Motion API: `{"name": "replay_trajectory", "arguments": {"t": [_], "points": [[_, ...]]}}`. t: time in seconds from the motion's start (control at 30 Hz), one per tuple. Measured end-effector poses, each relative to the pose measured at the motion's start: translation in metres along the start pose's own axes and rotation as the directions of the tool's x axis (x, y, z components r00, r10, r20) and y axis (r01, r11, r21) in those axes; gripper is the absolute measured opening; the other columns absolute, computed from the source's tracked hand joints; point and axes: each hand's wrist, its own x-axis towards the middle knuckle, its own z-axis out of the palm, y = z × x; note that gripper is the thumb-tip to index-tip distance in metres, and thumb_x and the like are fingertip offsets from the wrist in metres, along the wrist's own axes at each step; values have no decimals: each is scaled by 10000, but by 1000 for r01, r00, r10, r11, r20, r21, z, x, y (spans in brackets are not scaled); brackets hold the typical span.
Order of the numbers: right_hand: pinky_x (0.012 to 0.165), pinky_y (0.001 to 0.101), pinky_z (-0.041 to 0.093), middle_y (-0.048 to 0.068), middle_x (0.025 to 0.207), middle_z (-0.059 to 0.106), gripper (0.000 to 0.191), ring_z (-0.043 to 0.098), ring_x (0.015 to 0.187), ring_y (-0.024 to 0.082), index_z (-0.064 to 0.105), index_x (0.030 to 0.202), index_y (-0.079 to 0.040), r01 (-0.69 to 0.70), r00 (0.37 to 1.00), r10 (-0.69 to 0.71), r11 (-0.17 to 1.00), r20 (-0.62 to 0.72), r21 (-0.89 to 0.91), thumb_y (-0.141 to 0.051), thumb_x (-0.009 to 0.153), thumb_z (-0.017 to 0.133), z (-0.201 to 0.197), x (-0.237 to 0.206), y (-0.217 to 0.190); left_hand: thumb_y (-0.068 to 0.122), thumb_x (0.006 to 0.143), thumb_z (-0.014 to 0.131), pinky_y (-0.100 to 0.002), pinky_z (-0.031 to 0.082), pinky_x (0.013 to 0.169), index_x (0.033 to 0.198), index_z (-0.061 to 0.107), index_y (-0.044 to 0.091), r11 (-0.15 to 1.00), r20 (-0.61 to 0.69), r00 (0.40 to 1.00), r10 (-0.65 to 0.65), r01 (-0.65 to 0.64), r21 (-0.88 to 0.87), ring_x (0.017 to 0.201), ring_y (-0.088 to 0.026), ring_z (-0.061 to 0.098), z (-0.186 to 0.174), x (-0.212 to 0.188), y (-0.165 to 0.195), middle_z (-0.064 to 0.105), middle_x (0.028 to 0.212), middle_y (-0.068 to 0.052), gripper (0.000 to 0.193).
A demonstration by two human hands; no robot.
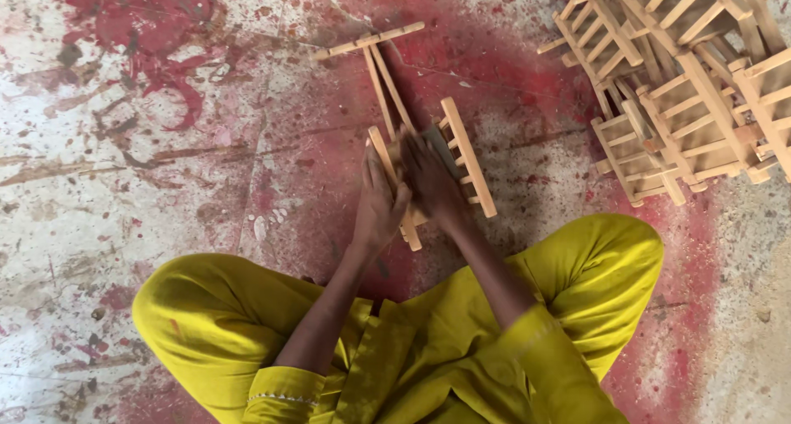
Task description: The person sits on the floor and sands small wooden chair frames with a sanding block, rotating each chair to sand its rails, seat and legs, then sets the finished chair aside and picks up the next one from a pile.
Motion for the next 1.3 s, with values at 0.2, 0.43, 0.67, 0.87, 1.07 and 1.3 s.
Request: {"name": "replay_trajectory", "arguments": {"t": [0.2, 0.43, 0.67, 0.87, 1.07, 1.3], "points": [[1241, 496, 263, 281, 1676, 229, 755, 175, 1553, 419, 245, 1625, -12, -89, 996, 90, 995, -19, 36, -25, 946, 575, 6, -20, -8, 161, 963, 557, -503, 352, 1207, 1604, 58, -117, 999, -8, 999, -33, 34, 41, 1510, -523, 265, 1, 5, -6, 154, 1653, -358, 858], [1289, 542, 277, 123, 1663, 343, 619, 311, 1580, 314, 430, 1552, -40, -129, 954, 103, 989, -281, -76, -39, 952, 584, 27, -53, -8, 241, 1009, 573, -519, 329, 1220, 1575, 186, -125, 1000, -9, 1000, -16, 16, 19, 1503, -522, 311, 3, 5, -11, 289, 1614, -365, 777], [1273, 559, 135, 232, 1684, 207, 651, 177, 1577, 365, 259, 1613, -25, -208, 975, 179, 944, -132, -255, -268, 1050, 477, 43, -44, -14, 205, 955, 539, -492, 368, 1195, 1593, 184, -96, 997, -1, 997, -73, 73, -17, 1487, -492, 353, -1, 5, -3, 280, 1626, -345, 790], [1267, 557, 129, 296, 1669, 194, 657, 157, 1561, 441, 222, 1609, 29, -236, 964, 199, 947, -178, -218, -280, 1072, 443, 36, -28, -5, 192, 1021, 577, -480, 342, 1234, 1603, 175, -83, 999, -33, 999, 0, -1, -46, 1522, -484, 326, -2, 5, -2, 275, 1639, -332, 759], [1263, 555, 167, 150, 1677, 277, 637, 222, 1567, 355, 293, 1590, -42, -232, 970, 191, 914, -151, -334, -251, 1005, 433, 37, -56, -33, 136, 964, 561, -456, 348, 1222, 1605, 186, -71, 997, -53, 999, -12, 8, -75, 1512, -465, 341, 0, 5, -3, 290, 1633, -321, 770], [1266, 529, 255, 194, 1694, 286, 606, 260, 1569, 401, 349, 1611, -13, -167, 963, 113, 963, -245, -211, -199, 1046, 465, 30, -24, -17, 149, 990, 581, -459, 368, 1207, 1608, 203, -47, 996, -47, 999, -7, 3, -90, 1497, -456, 372, -3, 5, -1, 320, 1624, -307, 750]]}}
